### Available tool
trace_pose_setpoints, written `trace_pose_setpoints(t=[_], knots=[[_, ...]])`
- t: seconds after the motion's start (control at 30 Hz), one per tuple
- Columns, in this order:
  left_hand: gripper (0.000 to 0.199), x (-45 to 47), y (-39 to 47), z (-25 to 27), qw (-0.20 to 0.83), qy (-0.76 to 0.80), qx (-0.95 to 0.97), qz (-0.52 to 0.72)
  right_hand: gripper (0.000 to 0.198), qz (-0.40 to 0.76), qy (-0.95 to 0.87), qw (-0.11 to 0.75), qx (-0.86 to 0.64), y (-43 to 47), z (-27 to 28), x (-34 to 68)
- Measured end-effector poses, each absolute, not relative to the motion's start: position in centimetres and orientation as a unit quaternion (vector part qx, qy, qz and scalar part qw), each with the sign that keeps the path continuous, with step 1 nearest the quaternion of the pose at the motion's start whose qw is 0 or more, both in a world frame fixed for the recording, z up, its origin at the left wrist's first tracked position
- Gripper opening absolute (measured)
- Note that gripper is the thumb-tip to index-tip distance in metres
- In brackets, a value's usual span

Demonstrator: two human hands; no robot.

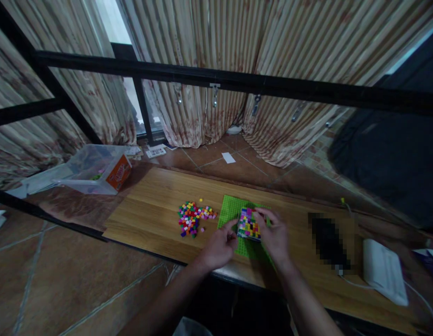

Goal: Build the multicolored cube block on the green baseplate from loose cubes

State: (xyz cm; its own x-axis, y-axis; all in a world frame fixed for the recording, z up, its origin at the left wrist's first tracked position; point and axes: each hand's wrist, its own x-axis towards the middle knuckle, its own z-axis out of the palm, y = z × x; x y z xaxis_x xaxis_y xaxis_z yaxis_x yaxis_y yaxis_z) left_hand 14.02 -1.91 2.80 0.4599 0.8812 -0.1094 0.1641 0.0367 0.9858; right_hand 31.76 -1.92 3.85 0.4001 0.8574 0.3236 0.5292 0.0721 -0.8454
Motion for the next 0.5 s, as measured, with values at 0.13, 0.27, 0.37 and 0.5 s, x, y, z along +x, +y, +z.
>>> trace_pose_setpoints(t=[0.13, 0.27, 0.37, 0.5], knots=[[0.051, 13.7, -2.8, 3.5, 0.597, 0.451, 0.564, 0.348, 0.023, 0.139, -0.566, 0.507, -0.635, -5.1, 5.0, 30.7], [0.045, 13.9, -3.2, 4.5, 0.617, 0.436, 0.545, 0.364, 0.021, 0.217, -0.642, 0.451, -0.581, -7.4, 5.4, 29.0], [0.040, 14.1, -3.5, 5.1, 0.617, 0.417, 0.557, 0.367, 0.022, 0.225, -0.661, 0.436, -0.568, -8.1, 5.3, 28.2], [0.041, 14.1, -3.7, 5.4, 0.609, 0.421, 0.564, 0.367, 0.021, 0.230, -0.670, 0.421, -0.567, -8.3, 5.2, 28.1]])
